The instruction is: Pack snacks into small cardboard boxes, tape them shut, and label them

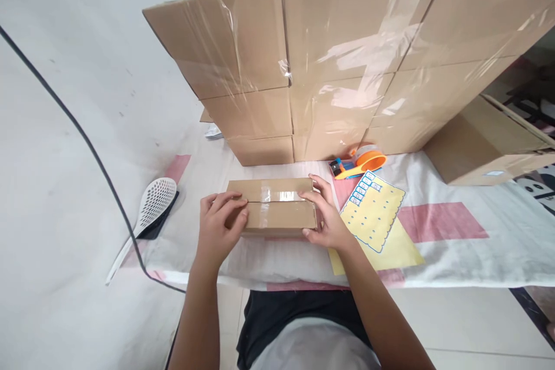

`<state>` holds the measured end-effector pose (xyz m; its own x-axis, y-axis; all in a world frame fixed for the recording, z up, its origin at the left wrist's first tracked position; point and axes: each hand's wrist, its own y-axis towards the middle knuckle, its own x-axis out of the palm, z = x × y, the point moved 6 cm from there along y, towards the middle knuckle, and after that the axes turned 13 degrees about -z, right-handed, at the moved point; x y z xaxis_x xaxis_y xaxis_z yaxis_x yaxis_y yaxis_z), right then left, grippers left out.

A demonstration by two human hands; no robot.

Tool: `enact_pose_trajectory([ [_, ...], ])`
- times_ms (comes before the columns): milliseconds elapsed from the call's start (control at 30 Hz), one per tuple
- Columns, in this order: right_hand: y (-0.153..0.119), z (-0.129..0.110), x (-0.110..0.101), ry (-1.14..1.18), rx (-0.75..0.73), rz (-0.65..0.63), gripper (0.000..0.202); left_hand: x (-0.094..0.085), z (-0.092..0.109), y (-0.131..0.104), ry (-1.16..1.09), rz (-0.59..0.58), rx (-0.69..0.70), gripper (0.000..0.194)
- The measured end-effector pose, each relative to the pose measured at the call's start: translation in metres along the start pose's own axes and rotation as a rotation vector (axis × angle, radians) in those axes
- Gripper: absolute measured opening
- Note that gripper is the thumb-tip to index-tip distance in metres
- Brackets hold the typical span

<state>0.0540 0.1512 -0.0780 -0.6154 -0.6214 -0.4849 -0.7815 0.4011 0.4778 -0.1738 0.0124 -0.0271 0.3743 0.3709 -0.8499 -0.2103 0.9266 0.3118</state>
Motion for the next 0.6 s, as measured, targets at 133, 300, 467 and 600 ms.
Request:
enact_pose_trajectory([
  [133,0.005,-0.007,-0.001,-0.016,0.041,-0.023,0.06,0.004,0.029,-0.007,0.289,-0.016,0.049,0.029],
  [300,-0.009,-0.022,-0.009,-0.053,0.198,-0.131,0.063,0.013,0.043,-0.009,0.43,-0.072,0.123,0.061],
  [467,-0.06,0.026,-0.085,0.108,0.533,0.341,0.061,0.013,0.04,-0.01,0.449,-0.048,0.13,0.061],
  [600,-0.067,0.092,-0.142,0.057,0.876,0.552,0.047,0.014,0.04,-0.01,0.467,-0.032,0.143,0.059],
])
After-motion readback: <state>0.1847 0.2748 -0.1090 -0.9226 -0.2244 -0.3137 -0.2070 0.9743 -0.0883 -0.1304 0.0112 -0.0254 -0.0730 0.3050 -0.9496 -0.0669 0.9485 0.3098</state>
